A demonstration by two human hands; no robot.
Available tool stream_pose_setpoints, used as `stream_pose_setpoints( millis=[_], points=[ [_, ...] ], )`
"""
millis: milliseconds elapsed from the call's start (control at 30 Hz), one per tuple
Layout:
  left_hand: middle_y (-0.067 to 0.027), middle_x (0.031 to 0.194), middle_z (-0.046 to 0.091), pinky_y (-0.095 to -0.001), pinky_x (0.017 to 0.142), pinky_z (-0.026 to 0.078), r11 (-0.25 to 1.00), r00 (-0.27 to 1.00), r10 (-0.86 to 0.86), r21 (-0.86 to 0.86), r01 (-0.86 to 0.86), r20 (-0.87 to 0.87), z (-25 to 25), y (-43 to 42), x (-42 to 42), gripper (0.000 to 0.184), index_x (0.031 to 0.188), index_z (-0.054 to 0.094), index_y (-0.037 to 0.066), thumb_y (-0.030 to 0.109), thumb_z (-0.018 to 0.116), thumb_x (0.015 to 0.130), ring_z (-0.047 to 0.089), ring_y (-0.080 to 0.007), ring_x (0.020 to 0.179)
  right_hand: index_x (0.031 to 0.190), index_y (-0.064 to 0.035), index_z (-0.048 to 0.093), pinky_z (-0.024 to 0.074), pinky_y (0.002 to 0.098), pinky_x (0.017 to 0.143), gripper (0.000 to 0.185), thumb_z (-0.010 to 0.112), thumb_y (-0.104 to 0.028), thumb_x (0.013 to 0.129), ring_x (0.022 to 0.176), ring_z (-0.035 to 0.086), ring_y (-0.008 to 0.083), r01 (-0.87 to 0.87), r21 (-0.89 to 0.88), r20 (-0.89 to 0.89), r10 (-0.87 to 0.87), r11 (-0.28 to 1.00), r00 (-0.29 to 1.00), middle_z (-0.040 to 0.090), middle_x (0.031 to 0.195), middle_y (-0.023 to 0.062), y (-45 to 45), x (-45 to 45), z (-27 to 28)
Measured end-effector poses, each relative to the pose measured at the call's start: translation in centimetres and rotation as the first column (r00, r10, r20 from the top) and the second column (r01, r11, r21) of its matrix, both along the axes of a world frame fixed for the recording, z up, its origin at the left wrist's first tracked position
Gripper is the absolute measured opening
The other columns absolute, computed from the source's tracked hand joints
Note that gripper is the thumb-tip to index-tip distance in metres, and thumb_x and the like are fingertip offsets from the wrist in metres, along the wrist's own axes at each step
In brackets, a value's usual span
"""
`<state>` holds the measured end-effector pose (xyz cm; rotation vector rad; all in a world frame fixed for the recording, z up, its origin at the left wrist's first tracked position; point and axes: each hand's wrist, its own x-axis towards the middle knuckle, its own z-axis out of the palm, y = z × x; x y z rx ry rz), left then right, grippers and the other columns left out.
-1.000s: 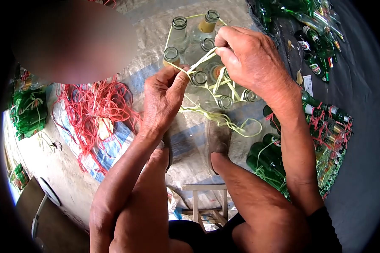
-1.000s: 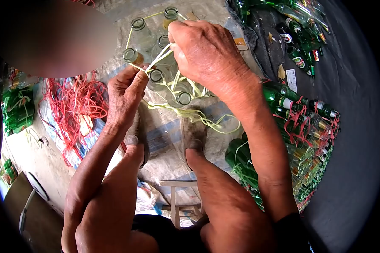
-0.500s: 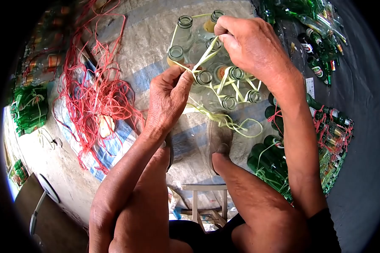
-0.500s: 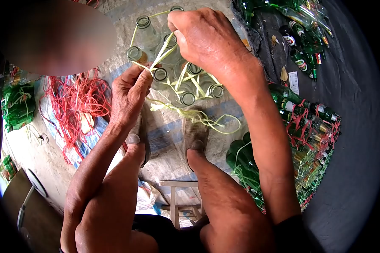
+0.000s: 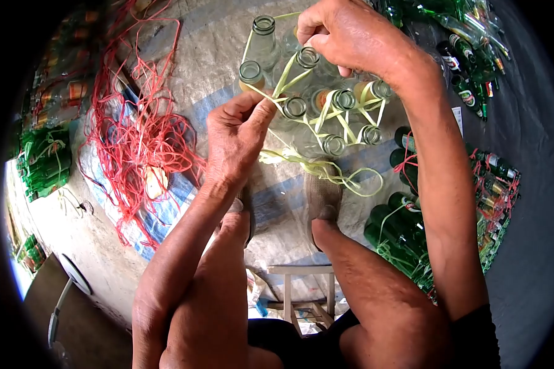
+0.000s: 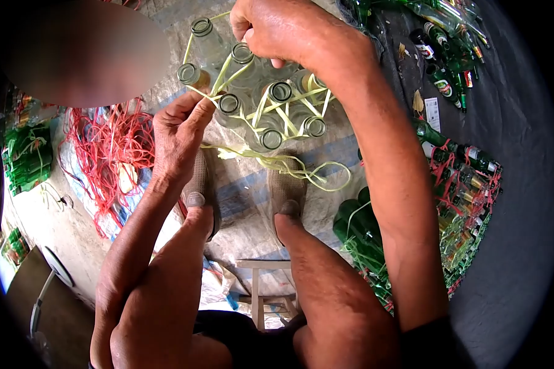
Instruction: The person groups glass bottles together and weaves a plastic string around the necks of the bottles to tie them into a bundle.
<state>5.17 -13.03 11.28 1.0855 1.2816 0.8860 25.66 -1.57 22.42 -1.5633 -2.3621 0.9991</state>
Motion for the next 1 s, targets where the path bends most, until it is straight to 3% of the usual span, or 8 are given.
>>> stream_pose_setpoints(
  millis=[133,233,267,433,567,867,1000],
  points=[
    [0.0083,0.078,0.06,-0.0217,0.061,0.04,0.999,0.999,0.034,-0.024,-0.034,-0.006,0.5,-0.2,-0.7,0.019,0.1,0.076,-0.002,0.016,0.073,0.1,0.049,-0.0021,0.071,0.093,0.0021,0.067,0.0529,0.0437,0.071,0.011,0.06,-0.005,0.088,0.078,0.069,0.0384,0.054,0.312,-0.041,-0.044,0.948,0.998,0.068,0.083,0.0225,-2.2,0.9,-4.1],
    [0.0074,0.075,0.061,-0.022,0.06,0.041,0.999,0.996,0.049,-0.015,-0.051,-0.078,1.2,0.1,-1.1,0.021,0.101,0.078,-0.002,0.018,0.074,0.099,0.049,-0.0023,0.069,0.106,0.0012,0.07,0.0546,0.0427,0.075,0.017,0.063,-0.009,0.093,0.086,0.072,0.0379,0.112,0.516,-0.095,-0.074,0.849,0.993,0.071,0.092,0.0204,-4.9,0.8,-4.2],
    [0.0071,0.075,0.061,-0.022,0.06,0.041,0.999,0.993,0.042,-0.01,-0.044,-0.108,1.3,0.1,-1.2,0.021,0.102,0.078,-0.002,0.018,0.075,0.099,0.049,-0.0024,0.069,0.108,0.0007,0.071,0.0542,0.0432,0.08,0.022,0.071,-0.015,0.093,0.091,0.07,0.0365,0.178,0.411,-0.071,-0.164,0.894,0.984,0.07,0.1,0.0189,-7.2,0.7,-3.0],
    [0.0051,0.075,0.065,-0.0223,0.061,0.044,0.999,0.985,0.041,0.015,-0.039,-0.166,1.9,0.1,-1.4,0.019,0.101,0.078,-0.003,0.015,0.075,0.098,0.053,-0.0034,0.069,0.113,-0.0062,0.069,0.0482,0.0434,0.097,0.055,0.093,-0.02,0.065,0.113,0.058,0.0324,0.197,0.459,-0.048,-0.197,0.866,0.979,0.059,0.125,0.0112,-14.1,-0.1,-4.2],
    [0.0034,0.076,0.068,-0.0225,0.064,0.047,0.997,0.986,0.065,0.047,-0.058,-0.156,1.8,0.1,-1.6,0.017,0.1,0.078,-0.003,0.013,0.076,0.097,0.056,-0.0034,0.071,0.12,-0.0057,0.071,0.0499,0.0439,0.102,0.056,0.091,-0.016,0.068,0.123,0.058,0.0369,0.236,0.435,-0.049,-0.239,0.869,0.97,0.056,0.138,0.0152,-15.5,-0.7,-4.3],
    [0.0022,0.076,0.07,-0.0228,0.066,0.049,0.991,0.969,0.059,0.131,-0.028,-0.24,2.7,-0.3,-1.9,0.015,0.101,0.079,-0.003,0.011,0.075,0.096,0.057,-0.0034,0.072,0.112,-0.0051,0.071,0.0513,0.0448,0.101,0.048,0.087,-0.003,0.067,0.12,0.06,0.0391,0.2,0.457,-0.123,-0.161,0.867,0.979,0.057,0.136,0.0184,-15.0,0.2,-5.5],
    [0.0015,0.077,0.072,-0.0226,0.067,0.049,0.991,0.971,0.051,0.129,-0.021,-0.233,2.7,-0.6,-2.2,0.015,0.103,0.079,-0.002,0.011,0.075,0.096,0.059,-0.0035,0.073,0.109,-0.0043,0.071,0.0529,0.0444,0.098,0.043,0.085,-0.003,0.068,0.117,0.062,0.0381,0.145,0.445,-0.152,-0.085,0.884,0.985,0.059,0.133,0.018,-14.3,1.6,-5.1]
  ],
)
